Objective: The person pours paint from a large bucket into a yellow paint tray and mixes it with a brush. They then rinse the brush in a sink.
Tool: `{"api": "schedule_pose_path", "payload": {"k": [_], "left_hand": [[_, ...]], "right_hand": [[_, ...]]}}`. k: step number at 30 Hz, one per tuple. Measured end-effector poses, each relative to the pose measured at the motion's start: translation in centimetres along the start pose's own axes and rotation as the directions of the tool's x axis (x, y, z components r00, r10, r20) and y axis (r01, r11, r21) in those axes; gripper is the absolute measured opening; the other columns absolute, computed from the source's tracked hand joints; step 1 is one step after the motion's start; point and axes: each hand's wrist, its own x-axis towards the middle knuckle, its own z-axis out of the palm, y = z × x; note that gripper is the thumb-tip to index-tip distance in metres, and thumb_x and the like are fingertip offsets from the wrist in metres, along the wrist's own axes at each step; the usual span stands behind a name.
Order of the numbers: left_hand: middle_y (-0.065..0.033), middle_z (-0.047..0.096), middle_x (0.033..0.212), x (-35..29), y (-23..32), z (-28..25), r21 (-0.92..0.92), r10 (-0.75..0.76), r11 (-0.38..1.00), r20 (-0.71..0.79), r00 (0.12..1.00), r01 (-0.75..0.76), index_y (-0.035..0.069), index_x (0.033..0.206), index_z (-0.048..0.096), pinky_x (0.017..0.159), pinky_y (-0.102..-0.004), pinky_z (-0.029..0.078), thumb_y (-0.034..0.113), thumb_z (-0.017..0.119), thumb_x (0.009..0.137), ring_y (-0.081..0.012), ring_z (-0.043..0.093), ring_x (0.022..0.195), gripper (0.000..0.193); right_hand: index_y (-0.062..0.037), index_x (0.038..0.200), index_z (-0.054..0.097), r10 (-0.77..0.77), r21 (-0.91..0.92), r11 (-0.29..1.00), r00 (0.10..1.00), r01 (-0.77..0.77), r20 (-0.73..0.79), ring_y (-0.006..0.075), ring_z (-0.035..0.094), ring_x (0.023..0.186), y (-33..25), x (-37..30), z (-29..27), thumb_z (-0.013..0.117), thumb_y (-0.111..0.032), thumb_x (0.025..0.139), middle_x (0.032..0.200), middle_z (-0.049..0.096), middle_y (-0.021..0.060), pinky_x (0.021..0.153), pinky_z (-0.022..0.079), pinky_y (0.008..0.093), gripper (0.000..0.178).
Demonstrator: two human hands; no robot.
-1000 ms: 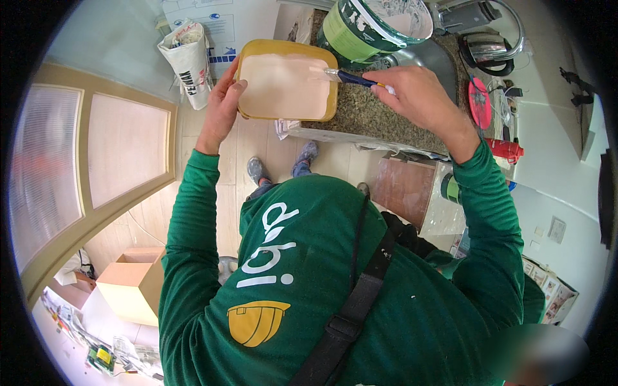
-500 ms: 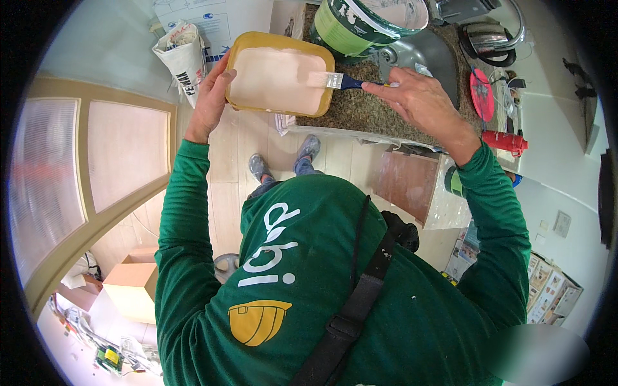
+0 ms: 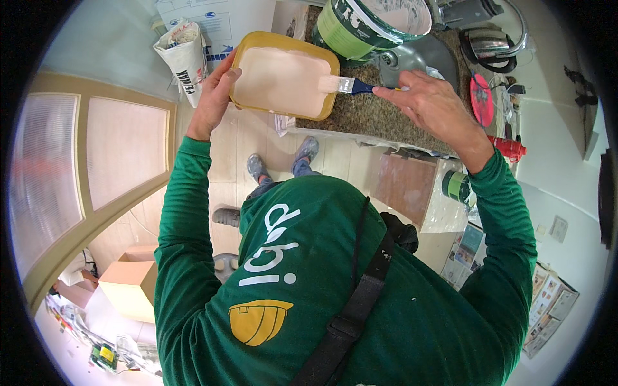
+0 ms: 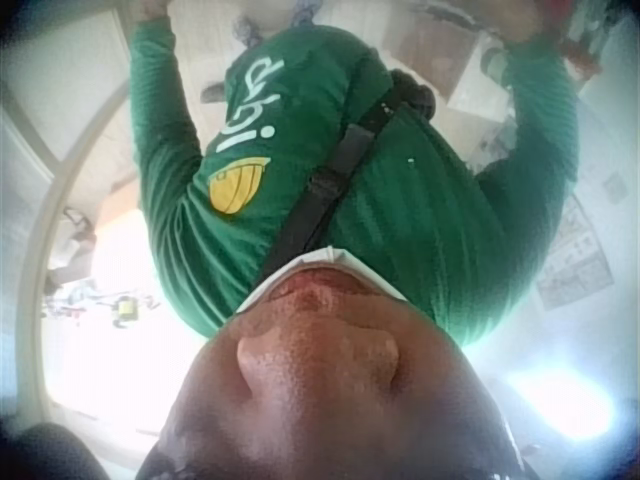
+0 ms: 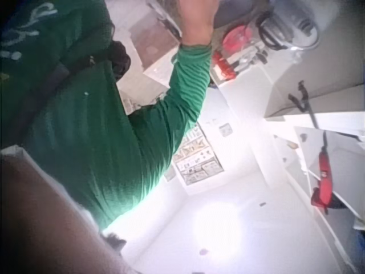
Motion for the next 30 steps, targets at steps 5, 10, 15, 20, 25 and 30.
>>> {"api": "schedule_pose_path", "payload": {"k": [5,10,15,20,25,30], "left_hand": [[-0.0038,0.060,0.142,0.1,-0.2,-0.1,0.001,-0.004,1.000,-0.005,1.000,0.004,0.008,0.159,0.045,0.102,-0.0264,0.046,0.031,0.059,0.103,-0.0124,0.057,0.122,0.063],[-0.0107,0.052,0.152,-0.4,0.5,0.3,0.043,-0.032,0.999,-0.010,0.999,0.032,0.003,0.158,0.045,0.121,-0.0321,0.027,0.036,0.057,0.101,-0.0192,0.042,0.142,0.067],[-0.0036,0.061,0.141,0.0,-0.5,-0.3,-0.036,-0.018,0.999,0.006,1.000,0.019,0.008,0.160,0.044,0.102,-0.0274,0.047,0.030,0.059,0.103,-0.0119,0.058,0.121,0.063],[-0.0048,0.057,0.147,-0.2,-0.5,-0.3,-0.057,0.017,0.998,0.030,0.999,-0.015,0.007,0.161,0.041,0.108,-0.0297,0.045,0.028,0.059,0.103,-0.0134,0.056,0.127,0.064],[-0.0089,0.054,0.152,-0.4,0.8,0.6,0.008,0.002,1.000,0.020,1.000,-0.002,0.002,0.158,0.044,0.124,-0.0330,0.022,0.034,0.055,0.101,-0.0199,0.043,0.143,0.066],[-0.0090,0.054,0.153,-0.5,0.7,0.5,0.063,0.051,0.997,0.042,0.998,-0.054,0.002,0.158,0.044,0.124,-0.0334,0.020,0.034,0.055,0.101,-0.0196,0.043,0.144,0.067]], "right_hand": [[-0.0233,0.127,0.075,0.019,0.008,1.000,0.999,-0.020,0.038,0.0280,0.064,0.088,0.0,0.0,-0.7,0.071,-0.013,0.088,0.089,0.057,0.0083,0.075,0.056,0.0428,0.040],[-0.0221,0.126,0.075,0.031,0.014,0.999,0.999,-0.031,0.040,0.0286,0.064,0.089,0.2,-0.4,-1.0,0.072,-0.012,0.087,0.089,0.057,0.0084,0.075,0.055,0.0434,0.041],[-0.0193,0.125,0.075,0.051,0.083,0.995,0.998,-0.053,0.024,0.0294,0.064,0.085,0.1,-0.6,-1.9,0.071,-0.014,0.089,0.087,0.057,0.0099,0.075,0.054,0.0441,0.037],[-0.0162,0.128,0.073,0.141,0.307,0.942,0.990,-0.139,0.018,0.0326,0.064,0.082,0.2,0.6,-3.2,0.068,-0.020,0.097,0.085,0.061,0.0130,0.074,0.052,0.0457,0.032],[-0.0113,0.125,0.075,0.302,0.573,0.730,0.928,-0.372,0.218,0.0281,0.066,0.080,1.5,2.7,1.6,0.065,-0.029,0.100,0.087,0.071,0.0158,0.076,0.052,0.0412,0.032],[-0.0027,0.118,0.077,0.353,0.681,0.516,0.853,-0.519,0.383,0.0191,0.066,0.080,4.1,2.0,4.3,0.067,-0.030,0.099,0.090,0.076,0.0149,0.077,0.052,0.0361,0.035]]}}
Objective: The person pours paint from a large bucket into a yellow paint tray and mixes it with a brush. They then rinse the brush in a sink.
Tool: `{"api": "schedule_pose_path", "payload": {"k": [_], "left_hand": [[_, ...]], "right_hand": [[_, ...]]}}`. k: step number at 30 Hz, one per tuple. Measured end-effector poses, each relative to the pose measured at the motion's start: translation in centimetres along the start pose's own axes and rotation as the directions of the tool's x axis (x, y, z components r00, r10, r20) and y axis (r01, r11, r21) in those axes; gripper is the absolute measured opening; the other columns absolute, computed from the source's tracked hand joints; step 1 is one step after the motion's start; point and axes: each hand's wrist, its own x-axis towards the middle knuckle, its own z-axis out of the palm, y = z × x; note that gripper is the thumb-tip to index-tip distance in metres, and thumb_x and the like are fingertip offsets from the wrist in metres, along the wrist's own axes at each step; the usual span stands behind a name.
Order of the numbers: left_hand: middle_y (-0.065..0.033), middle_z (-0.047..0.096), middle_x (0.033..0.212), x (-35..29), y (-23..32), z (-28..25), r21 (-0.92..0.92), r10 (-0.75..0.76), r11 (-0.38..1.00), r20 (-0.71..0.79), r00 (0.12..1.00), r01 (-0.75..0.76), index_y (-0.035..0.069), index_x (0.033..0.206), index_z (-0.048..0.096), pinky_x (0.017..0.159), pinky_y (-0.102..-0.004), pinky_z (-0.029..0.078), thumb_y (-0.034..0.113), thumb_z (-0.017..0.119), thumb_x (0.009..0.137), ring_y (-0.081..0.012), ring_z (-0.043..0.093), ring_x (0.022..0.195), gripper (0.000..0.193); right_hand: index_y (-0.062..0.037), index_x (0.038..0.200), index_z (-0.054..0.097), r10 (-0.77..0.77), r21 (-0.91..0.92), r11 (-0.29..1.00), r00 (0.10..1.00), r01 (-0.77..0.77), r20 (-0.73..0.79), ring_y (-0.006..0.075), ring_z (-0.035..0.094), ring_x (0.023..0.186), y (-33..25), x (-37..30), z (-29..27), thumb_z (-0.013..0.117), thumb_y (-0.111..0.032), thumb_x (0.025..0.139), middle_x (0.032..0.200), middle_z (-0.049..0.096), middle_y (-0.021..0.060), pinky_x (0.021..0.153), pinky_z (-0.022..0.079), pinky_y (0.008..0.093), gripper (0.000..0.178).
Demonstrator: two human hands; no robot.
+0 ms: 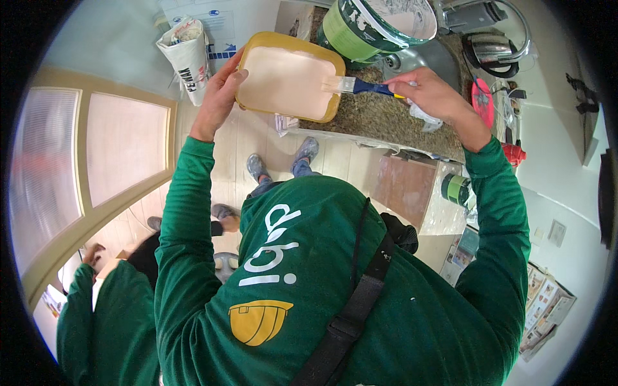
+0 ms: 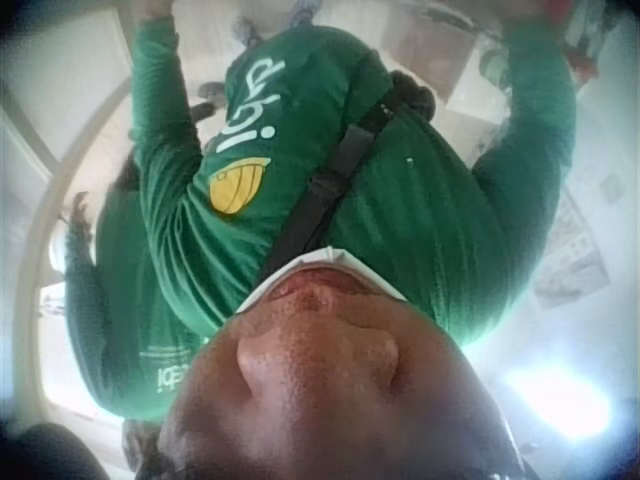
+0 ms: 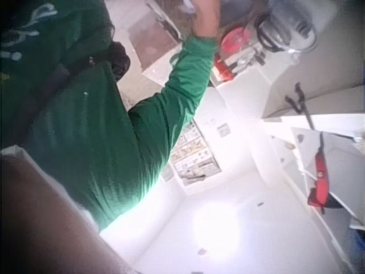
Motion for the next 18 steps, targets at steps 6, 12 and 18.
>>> {"api": "schedule_pose_path", "payload": {"k": [6,12,18], "left_hand": [[-0.0048,0.060,0.143,0.3,-0.8,-0.3,-0.057,0.016,0.998,0.016,1.000,-0.015,0.007,0.159,0.044,0.108,-0.0281,0.043,0.026,0.057,0.103,-0.0129,0.056,0.124,0.061],[-0.0023,0.064,0.134,0.8,-1.2,-0.2,-0.051,0.026,0.998,0.014,1.000,-0.025,0.009,0.159,0.046,0.088,-0.0247,0.051,0.028,0.057,0.102,-0.0092,0.059,0.108,0.061],[-0.0004,0.066,0.125,0.8,-1.7,-0.4,-0.056,0.012,0.998,0.010,1.000,-0.012,0.010,0.159,0.047,0.064,-0.0221,0.051,0.029,0.057,0.102,-0.0065,0.060,0.093,0.061]], "right_hand": [[-0.0007,0.117,0.077,0.098,-0.079,0.992,0.995,-0.095,0.024,0.0189,0.066,0.084,-0.6,-0.4,-1.4,0.069,-0.028,0.098,0.094,0.077,0.0151,0.082,0.053,0.0342,0.034],[0.0003,0.117,0.077,0.117,-0.077,0.990,0.993,-0.117,0.005,0.0201,0.068,0.088,-1.8,-1.6,-2.0,0.069,-0.027,0.097,0.097,0.077,0.0163,0.085,0.053,0.0343,0.034],[0.0010,0.117,0.076,0.091,-0.146,0.985,0.996,-0.090,0.003,0.0203,0.069,0.091,-1.8,-2.0,-2.7,0.069,-0.026,0.097,0.100,0.078,0.0167,0.088,0.053,0.0340,0.035]]}}
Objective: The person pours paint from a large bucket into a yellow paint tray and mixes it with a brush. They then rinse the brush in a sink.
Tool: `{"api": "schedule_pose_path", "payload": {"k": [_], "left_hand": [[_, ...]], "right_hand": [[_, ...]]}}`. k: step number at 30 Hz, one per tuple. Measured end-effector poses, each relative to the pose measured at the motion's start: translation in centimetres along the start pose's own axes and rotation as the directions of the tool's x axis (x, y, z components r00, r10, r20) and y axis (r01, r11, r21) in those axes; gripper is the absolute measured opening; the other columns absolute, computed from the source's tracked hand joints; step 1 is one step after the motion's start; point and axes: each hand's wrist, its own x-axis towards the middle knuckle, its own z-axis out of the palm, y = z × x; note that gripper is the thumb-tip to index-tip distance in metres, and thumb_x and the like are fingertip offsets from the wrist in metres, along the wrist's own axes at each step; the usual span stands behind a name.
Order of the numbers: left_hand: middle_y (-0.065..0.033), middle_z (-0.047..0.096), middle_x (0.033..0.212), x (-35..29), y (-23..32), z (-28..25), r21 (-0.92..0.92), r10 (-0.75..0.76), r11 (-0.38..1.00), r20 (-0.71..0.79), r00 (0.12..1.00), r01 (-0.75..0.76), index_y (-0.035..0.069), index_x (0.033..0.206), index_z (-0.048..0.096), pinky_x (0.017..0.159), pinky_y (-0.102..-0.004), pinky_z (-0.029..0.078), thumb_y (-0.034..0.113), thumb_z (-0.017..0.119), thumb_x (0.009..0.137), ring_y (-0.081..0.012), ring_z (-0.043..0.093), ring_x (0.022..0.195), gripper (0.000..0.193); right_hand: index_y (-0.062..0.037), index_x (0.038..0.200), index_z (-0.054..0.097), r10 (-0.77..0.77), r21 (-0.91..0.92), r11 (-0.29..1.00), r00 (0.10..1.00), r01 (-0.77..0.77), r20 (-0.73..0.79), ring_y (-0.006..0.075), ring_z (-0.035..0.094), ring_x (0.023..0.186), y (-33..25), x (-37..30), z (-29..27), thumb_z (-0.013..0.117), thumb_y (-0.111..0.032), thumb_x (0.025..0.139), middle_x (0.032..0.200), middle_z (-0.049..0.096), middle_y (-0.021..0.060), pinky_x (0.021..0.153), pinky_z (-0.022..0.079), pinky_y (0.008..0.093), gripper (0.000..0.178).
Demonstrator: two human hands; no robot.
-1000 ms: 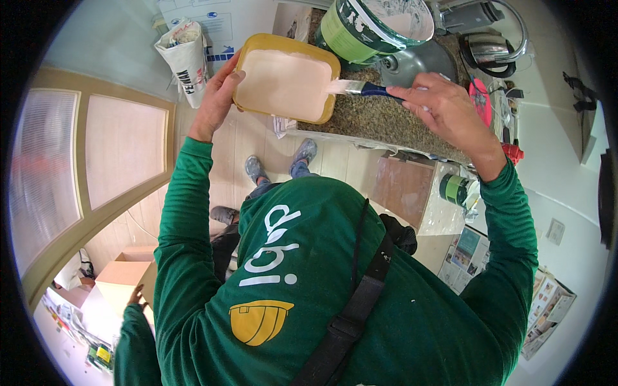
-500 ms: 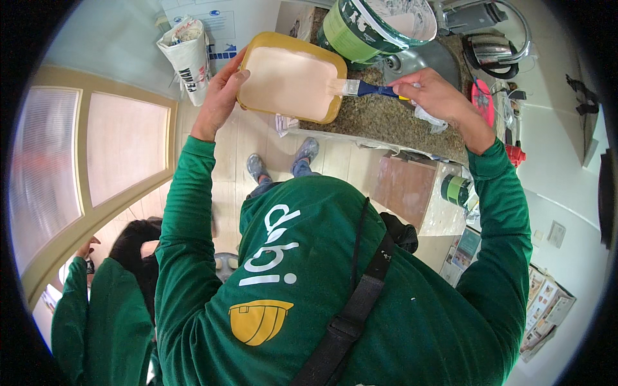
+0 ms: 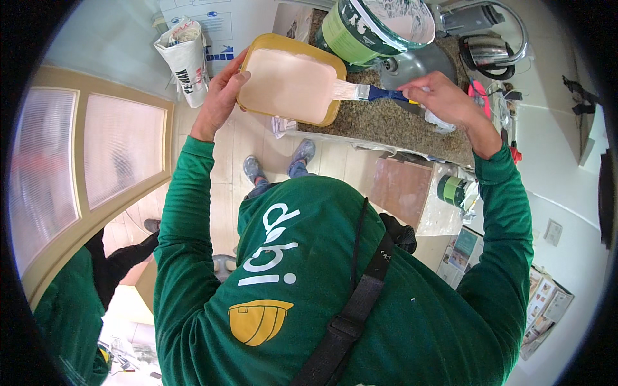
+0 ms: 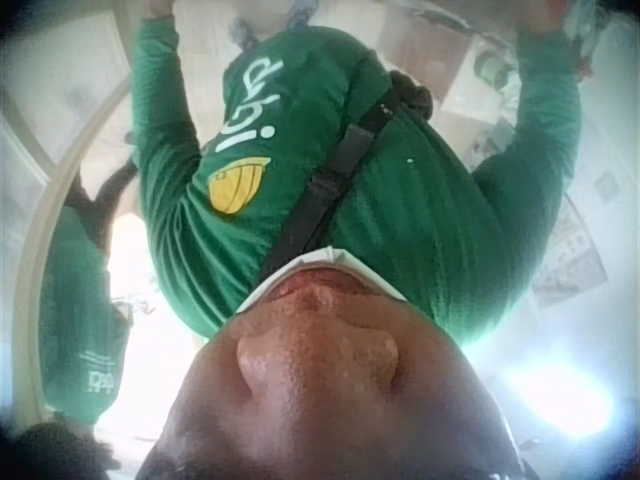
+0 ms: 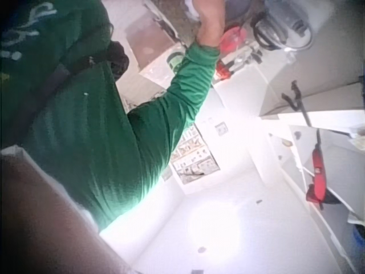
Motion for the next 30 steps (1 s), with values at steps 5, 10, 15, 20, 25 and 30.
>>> {"api": "schedule_pose_path", "payload": {"k": [5,10,15,20,25,30], "left_hand": [[-0.0022,0.065,0.130,-0.1,0.3,0.2,-0.029,-0.011,1.000,0.001,1.000,0.011,0.009,0.159,0.046,0.082,-0.0231,0.053,0.028,0.057,0.102,-0.0085,0.060,0.104,0.061],[-0.0048,0.063,0.138,-0.1,0.4,0.4,-0.035,-0.003,0.999,-0.007,1.000,0.002,0.007,0.159,0.045,0.103,-0.0273,0.046,0.027,0.057,0.102,-0.0125,0.058,0.119,0.062],[-0.0063,0.062,0.139,-0.5,0.2,0.4,-0.040,-0.006,0.999,-0.006,1.000,0.005,0.007,0.160,0.044,0.104,-0.0275,0.046,0.028,0.059,0.101,-0.0129,0.058,0.119,0.064],[-0.0048,0.066,0.119,-0.6,0.1,1.0,-0.008,-0.009,1.000,-0.056,0.998,0.008,0.009,0.159,0.046,0.093,-0.0262,0.050,0.028,0.059,0.101,-0.0114,0.061,0.106,0.063],[-0.0014,0.064,0.101,-0.7,0.8,2.0,0.070,0.044,0.997,-0.058,0.997,-0.040,0.012,0.159,0.047,0.074,-0.0229,0.050,0.028,0.060,0.100,-0.0081,0.060,0.087,0.062],[-0.0015,0.064,0.096,-1.6,1.7,3.5,0.156,0.087,0.985,-0.097,0.991,-0.071,0.014,0.158,0.050,0.068,-0.0230,0.049,0.025,0.062,0.100,-0.0070,0.057,0.080,0.060]], "right_hand": [[0.0012,0.118,0.076,0.037,0.051,0.998,0.999,-0.037,0.000,0.0202,0.069,0.091,0.3,-0.4,0.0,0.067,-0.025,0.097,0.102,0.078,0.0159,0.089,0.053,0.0347,0.035],[0.0006,0.119,0.076,0.028,0.033,0.999,1.000,-0.028,-0.003,0.0189,0.069,0.092,0.3,-1.1,-0.8,0.066,-0.025,0.098,0.103,0.078,0.0146,0.089,0.053,0.0346,0.034],[-0.0051,0.121,0.076,-0.031,0.029,0.999,0.997,0.033,-0.064,0.0191,0.070,0.087,-2.0,-3.0,-2.3,0.066,-0.026,0.099,0.096,0.077,0.0145,0.083,0.054,0.0380,0.032],[-0.0099,0.116,0.077,-0.359,-0.453,0.859,0.911,0.237,-0.202,0.0365,0.073,0.082,-6.0,-2.2,-0.1,0.063,-0.024,0.096,0.086,0.074,0.0210,0.077,0.056,0.0484,0.028],[-0.0031,0.093,0.077,-0.417,-0.682,0.706,0.890,0.190,-0.183,0.0431,0.071,0.082,-9.2,0.9,1.5,0.065,-0.022,0.090,0.083,0.072,0.0232,0.077,0.058,0.0517,0.023],[-0.0048,0.084,0.078,-0.339,-0.696,0.669,0.940,0.260,0.025,0.0434,0.070,0.079,-11.4,2.4,2.2,0.061,-0.019,0.083,0.077,0.070,0.0225,0.072,0.056,0.0533,0.022]]}}
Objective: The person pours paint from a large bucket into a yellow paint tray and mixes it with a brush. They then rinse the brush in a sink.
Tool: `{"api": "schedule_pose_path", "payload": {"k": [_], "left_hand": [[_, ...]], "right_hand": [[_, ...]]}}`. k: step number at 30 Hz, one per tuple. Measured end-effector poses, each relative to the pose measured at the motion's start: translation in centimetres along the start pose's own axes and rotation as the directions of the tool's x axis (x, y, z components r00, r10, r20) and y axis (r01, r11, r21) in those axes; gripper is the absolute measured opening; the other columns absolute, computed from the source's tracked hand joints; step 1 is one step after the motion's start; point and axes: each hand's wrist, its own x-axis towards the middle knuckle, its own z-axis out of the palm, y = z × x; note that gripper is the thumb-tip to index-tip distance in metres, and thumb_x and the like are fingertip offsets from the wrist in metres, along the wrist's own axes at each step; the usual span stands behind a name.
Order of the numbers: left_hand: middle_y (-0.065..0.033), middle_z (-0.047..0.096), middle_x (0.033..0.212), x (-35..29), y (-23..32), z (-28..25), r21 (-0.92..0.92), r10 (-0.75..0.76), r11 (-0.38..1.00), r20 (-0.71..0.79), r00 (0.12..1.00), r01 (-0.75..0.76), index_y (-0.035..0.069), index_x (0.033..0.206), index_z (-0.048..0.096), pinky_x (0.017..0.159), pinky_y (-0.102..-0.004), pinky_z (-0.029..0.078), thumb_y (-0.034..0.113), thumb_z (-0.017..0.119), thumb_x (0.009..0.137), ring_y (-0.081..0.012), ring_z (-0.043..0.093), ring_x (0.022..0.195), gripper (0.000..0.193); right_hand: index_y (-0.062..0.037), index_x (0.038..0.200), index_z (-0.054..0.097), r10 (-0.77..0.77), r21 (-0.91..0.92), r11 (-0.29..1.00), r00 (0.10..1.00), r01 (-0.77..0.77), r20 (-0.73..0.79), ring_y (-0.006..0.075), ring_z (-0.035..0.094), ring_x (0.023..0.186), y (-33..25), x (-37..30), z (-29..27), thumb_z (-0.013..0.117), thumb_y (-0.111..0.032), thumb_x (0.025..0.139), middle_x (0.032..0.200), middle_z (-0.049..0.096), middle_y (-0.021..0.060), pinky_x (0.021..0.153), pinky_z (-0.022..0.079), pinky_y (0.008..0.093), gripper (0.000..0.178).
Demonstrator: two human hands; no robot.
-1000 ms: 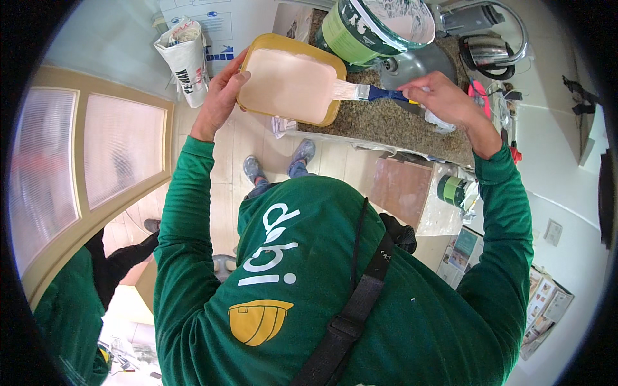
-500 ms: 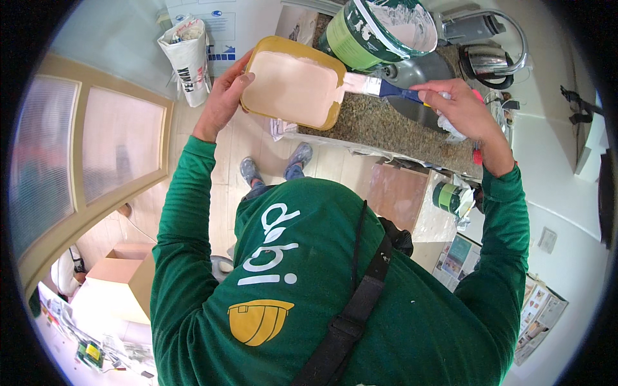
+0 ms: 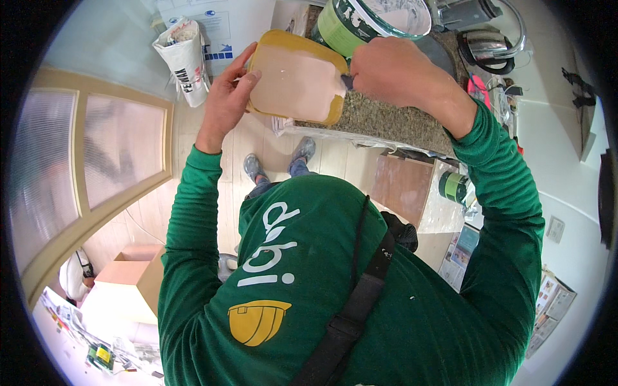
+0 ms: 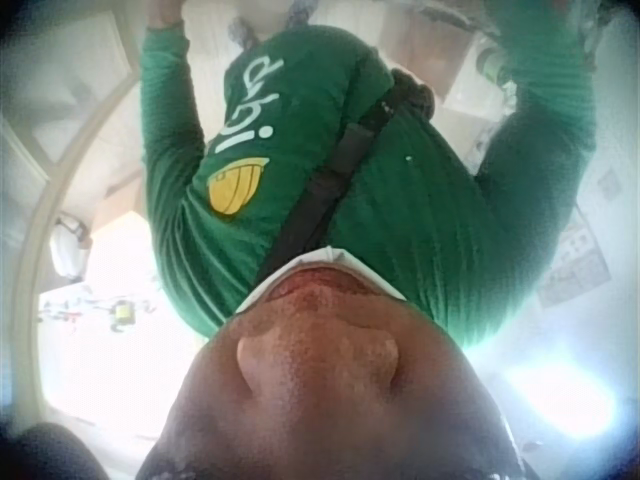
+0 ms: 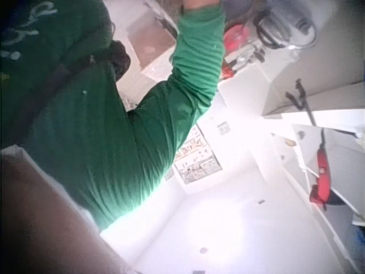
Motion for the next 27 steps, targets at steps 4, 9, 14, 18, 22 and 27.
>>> {"api": "schedule_pose_path", "payload": {"k": [4,9,14,18,22,27], "left_hand": [[-0.0016,0.064,0.093,-0.6,0.4,0.2,0.066,-0.019,0.998,-0.016,1.000,0.020,0.015,0.156,0.052,0.068,-0.0238,0.049,0.023,0.062,0.099,-0.0075,0.057,0.078,0.059],[-0.0020,0.065,0.092,-0.6,0.2,0.4,0.052,0.001,0.999,-0.033,0.999,0.001,0.014,0.156,0.052,0.066,-0.0242,0.049,0.023,0.062,0.099,-0.0080,0.057,0.077,0.059],[-0.0024,0.065,0.094,-0.9,-0.2,0.5,0.038,0.035,0.999,-0.052,0.998,-0.033,0.013,0.156,0.051,0.066,-0.0246,0.050,0.023,0.061,0.099,-0.0078,0.057,0.078,0.059],[-0.0019,0.065,0.094,-0.9,0.1,0.5,0.049,-0.001,0.999,-0.034,0.999,0.003,0.012,0.157,0.051,0.067,-0.0248,0.050,0.024,0.061,0.099,-0.0078,0.057,0.079,0.059],[-0.0009,0.064,0.092,-0.8,-0.8,0.4,0.021,0.015,1.000,-0.039,0.999,-0.014,0.012,0.157,0.050,0.066,-0.0242,0.050,0.024,0.060,0.099,-0.0076,0.057,0.078,0.060],[0.0001,0.062,0.090,-0.9,-1.2,0.3,0.004,0.000,1.000,-0.053,0.999,0.000,0.012,0.157,0.050,0.065,-0.0229,0.049,0.025,0.060,0.100,-0.0065,0.056,0.078,0.060]], "right_hand": [[-0.0022,0.076,0.074,-0.060,0.037,0.997,0.996,0.063,-0.061,0.0447,0.070,0.075,0.0,0.9,-0.4,0.062,-0.019,0.081,0.073,0.069,0.0240,0.071,0.056,0.0538,0.021],[-0.0013,0.077,0.074,0.028,0.019,0.999,0.999,-0.029,0.017,0.0445,0.070,0.076,-0.4,2.0,-0.4,0.062,-0.019,0.082,0.075,0.070,0.0237,0.071,0.057,0.0528,0.022],[-0.0038,0.083,0.077,-0.053,0.058,0.997,0.998,0.054,-0.022,0.0438,0.070,0.076,-0.6,1.9,-0.2,0.063,-0.019,0.082,0.077,0.071,0.0219,0.071,0.056,0.0534,0.021],[-0.0053,0.084,0.078,0.004,0.061,0.998,0.999,-0.001,-0.037,0.0434,0.070,0.078,0.4,2.5,1.4,0.064,-0.019,0.082,0.076,0.071,0.0217,0.072,0.056,0.0523,0.019],[-0.0018,0.083,0.076,-0.040,0.094,0.995,0.999,0.040,0.000,0.0424,0.072,0.080,-0.7,1.5,3.2,0.067,-0.019,0.082,0.081,0.072,0.0230,0.072,0.058,0.0514,0.020],[-0.0087,0.094,0.080,-0.058,0.115,0.992,0.998,0.058,-0.003,0.0415,0.072,0.081,-1.7,0.7,0.9,0.066,-0.021,0.084,0.083,0.073,0.0203,0.076,0.058,0.0503,0.021]]}}
